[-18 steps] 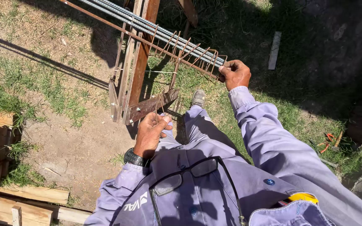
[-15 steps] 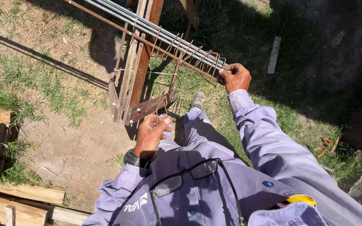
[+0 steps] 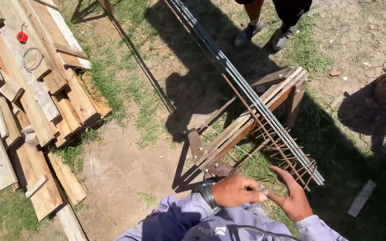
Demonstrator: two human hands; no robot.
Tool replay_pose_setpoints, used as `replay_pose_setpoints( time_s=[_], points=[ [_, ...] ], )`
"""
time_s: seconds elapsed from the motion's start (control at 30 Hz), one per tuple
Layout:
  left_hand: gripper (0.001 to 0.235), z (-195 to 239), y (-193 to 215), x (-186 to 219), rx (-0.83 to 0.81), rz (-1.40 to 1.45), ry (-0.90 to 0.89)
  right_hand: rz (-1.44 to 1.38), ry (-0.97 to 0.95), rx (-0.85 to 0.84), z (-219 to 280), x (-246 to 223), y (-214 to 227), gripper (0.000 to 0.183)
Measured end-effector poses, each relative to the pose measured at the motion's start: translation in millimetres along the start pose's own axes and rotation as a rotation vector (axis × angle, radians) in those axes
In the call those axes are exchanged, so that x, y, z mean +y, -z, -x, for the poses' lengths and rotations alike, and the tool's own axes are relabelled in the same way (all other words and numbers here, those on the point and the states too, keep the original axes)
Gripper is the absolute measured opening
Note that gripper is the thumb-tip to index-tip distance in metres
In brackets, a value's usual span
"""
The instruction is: The person assembles a rebar cage by hand, placing pre-bent wire stirrups onto a set of parallel steel bars resting on a wooden jig. They slide the stirrups into position and adjust their spacing along the length of the bars.
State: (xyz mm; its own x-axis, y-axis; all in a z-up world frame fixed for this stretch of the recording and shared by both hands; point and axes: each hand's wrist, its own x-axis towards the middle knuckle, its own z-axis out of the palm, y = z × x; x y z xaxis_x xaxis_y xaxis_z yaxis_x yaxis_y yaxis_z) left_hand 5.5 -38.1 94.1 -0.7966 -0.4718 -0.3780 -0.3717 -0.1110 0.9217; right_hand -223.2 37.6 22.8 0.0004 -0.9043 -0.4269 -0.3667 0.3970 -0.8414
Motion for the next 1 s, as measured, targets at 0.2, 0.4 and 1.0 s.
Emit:
replay_pose_setpoints(
  time_s=[0.2, 0.4, 1.0],
  points=[
    [0.029, 17, 34, 31, 0.144, -0.048, 0.039, -0.073, -0.01, -0.104, 1, -40, -24, 0.03],
    [0.093, 50, 236, 54, 0.811, -0.234, -0.141, -0.3, -0.129, 0.248, 28, -34, -30, 0.017],
    [0.075, -14, 234, 30, -0.057, -0.195, 0.289, -0.47, -0.17, 0.547, 104, -18, -15, 0.031]
  ],
)
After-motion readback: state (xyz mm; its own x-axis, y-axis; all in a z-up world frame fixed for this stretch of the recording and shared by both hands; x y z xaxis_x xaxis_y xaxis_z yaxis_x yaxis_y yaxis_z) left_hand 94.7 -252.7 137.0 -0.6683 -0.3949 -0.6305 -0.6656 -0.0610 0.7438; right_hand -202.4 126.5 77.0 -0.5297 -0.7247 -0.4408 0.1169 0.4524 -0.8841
